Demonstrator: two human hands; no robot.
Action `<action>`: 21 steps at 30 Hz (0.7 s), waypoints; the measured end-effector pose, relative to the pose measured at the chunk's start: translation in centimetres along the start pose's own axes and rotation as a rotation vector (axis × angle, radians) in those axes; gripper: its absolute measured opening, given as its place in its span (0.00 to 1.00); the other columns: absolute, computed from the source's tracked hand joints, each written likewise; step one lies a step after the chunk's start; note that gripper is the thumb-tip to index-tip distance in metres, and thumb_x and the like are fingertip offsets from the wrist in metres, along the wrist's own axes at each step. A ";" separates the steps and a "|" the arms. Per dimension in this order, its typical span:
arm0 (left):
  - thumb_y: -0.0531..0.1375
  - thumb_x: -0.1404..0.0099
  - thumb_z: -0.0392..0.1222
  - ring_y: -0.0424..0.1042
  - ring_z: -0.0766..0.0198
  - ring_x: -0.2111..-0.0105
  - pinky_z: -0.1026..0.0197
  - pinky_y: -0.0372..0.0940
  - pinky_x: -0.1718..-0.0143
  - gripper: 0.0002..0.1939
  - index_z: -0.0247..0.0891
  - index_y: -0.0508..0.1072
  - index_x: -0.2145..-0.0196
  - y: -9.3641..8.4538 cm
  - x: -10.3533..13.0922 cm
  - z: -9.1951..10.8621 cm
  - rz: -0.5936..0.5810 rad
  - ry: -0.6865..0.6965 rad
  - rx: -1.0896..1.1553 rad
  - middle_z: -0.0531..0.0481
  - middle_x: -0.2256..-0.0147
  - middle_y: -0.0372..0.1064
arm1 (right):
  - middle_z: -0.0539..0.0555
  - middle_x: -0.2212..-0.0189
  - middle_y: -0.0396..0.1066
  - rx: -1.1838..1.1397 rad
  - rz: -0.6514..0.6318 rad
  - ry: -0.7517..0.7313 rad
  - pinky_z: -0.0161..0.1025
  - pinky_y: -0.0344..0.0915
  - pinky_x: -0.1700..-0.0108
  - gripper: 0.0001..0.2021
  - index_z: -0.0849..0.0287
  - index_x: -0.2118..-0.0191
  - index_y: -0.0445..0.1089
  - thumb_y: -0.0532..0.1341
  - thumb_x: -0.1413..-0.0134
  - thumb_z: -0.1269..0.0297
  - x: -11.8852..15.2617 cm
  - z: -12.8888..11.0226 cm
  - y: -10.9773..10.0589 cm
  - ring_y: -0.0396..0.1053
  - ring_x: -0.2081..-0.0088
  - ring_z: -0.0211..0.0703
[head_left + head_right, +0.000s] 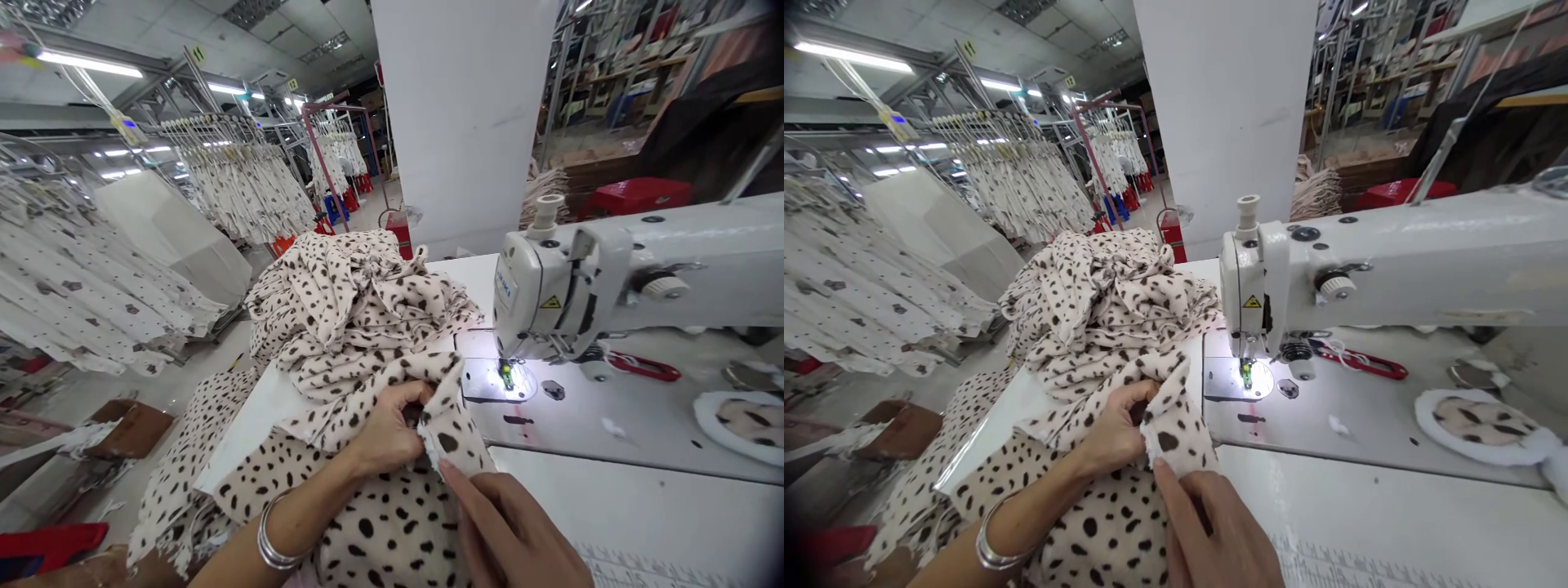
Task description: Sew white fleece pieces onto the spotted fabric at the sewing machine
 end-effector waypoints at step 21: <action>0.58 0.41 0.27 0.66 0.66 0.72 0.63 0.62 0.70 0.07 0.37 0.71 0.69 -1.7 1.3 11.1 0.348 0.498 -0.703 0.52 0.72 0.68 | 0.55 0.65 0.76 -0.537 -0.258 0.745 0.38 0.73 0.69 0.18 0.55 0.50 0.71 0.52 0.40 0.56 -0.4 5.5 -3.4 0.76 0.66 0.46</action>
Point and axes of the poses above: each hand's wrist, its own x-axis away from the middle knuckle, its own y-axis out of the palm, z = x × y, the point moved 3 cm from there along -x, towards the middle knuckle
